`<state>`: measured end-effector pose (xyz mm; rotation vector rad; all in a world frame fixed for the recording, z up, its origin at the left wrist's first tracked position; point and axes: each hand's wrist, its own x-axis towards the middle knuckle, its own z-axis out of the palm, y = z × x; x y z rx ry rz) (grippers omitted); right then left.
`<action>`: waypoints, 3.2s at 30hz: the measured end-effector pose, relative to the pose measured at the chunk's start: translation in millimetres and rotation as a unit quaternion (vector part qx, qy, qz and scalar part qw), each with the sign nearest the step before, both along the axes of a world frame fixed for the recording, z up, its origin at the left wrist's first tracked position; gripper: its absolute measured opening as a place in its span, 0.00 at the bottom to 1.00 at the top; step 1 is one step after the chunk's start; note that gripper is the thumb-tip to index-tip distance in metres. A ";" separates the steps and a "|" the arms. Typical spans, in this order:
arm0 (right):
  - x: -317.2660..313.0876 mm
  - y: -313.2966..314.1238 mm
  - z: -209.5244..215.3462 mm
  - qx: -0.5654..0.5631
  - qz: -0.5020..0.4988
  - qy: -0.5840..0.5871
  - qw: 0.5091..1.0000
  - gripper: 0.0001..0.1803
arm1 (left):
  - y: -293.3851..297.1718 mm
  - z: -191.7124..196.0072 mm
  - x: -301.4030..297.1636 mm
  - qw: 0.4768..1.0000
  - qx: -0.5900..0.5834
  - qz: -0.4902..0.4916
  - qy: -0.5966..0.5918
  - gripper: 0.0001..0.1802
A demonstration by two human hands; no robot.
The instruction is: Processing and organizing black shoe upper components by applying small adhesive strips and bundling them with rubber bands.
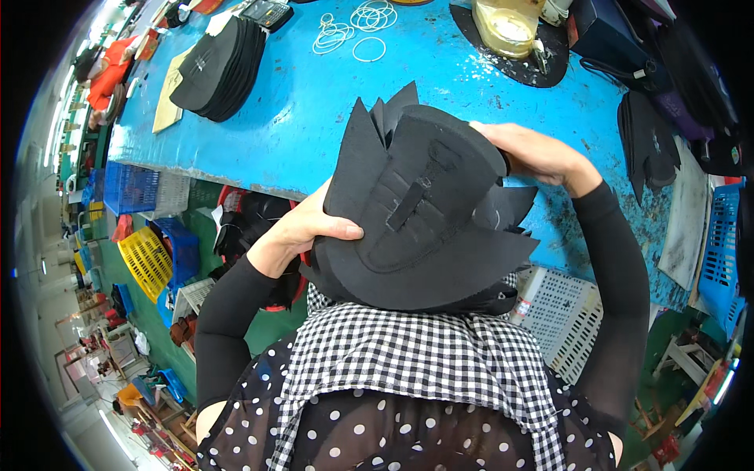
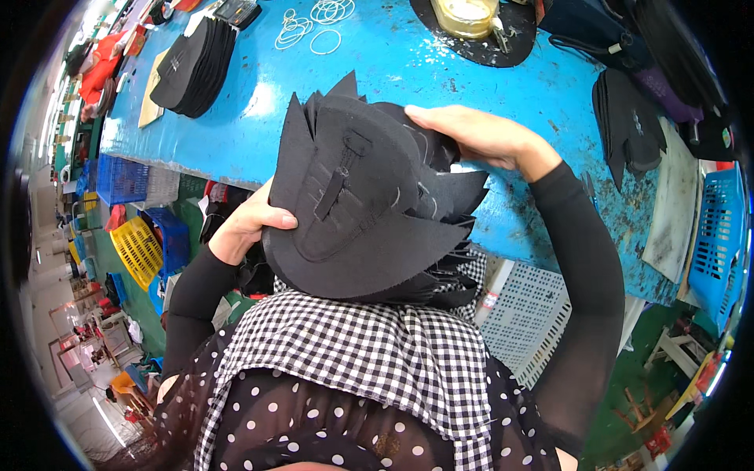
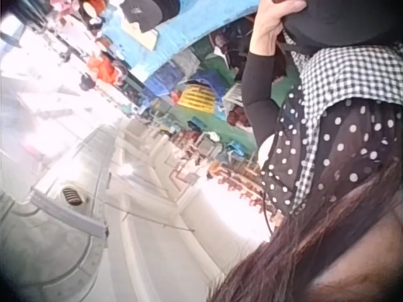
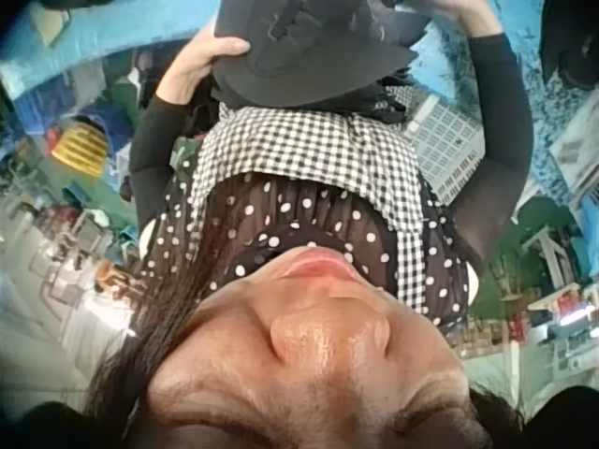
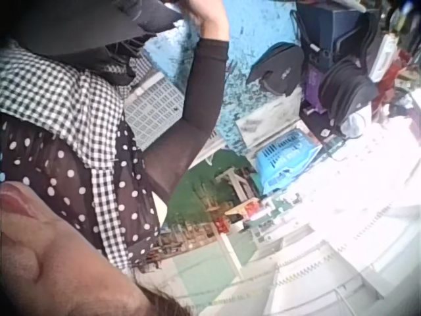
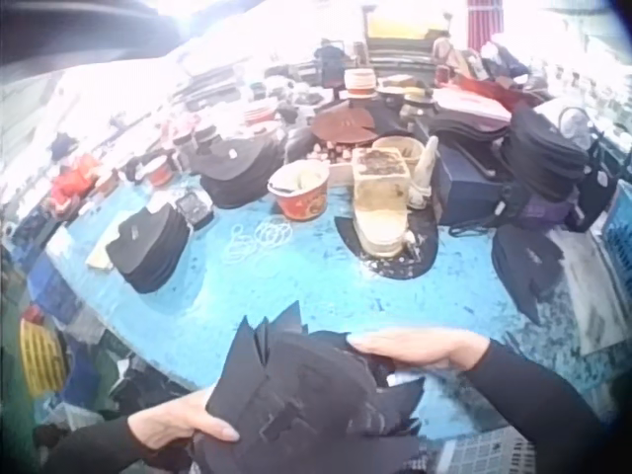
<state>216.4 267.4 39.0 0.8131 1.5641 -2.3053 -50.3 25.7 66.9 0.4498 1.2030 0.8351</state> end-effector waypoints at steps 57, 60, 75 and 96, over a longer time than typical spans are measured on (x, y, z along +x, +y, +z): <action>72.1 -56.7 18.0 0.410 -0.107 0.222 0.878 0.52 | 22.2 -43.9 9.3 0.956 0.276 -0.009 0.101 0.35; 59.0 -53.4 7.5 0.341 -0.129 0.320 0.874 0.60 | 8.5 -55.4 -5.2 0.980 0.198 -0.006 0.003 0.33; 12.6 -67.7 -54.8 -0.244 -0.529 0.477 0.658 0.48 | 58.4 -70.6 -6.0 0.849 0.123 0.439 0.267 0.40; -4.4 -83.8 -12.4 -0.161 -0.713 0.214 0.647 0.34 | 64.3 -46.8 -5.8 0.895 0.192 0.304 -0.262 0.45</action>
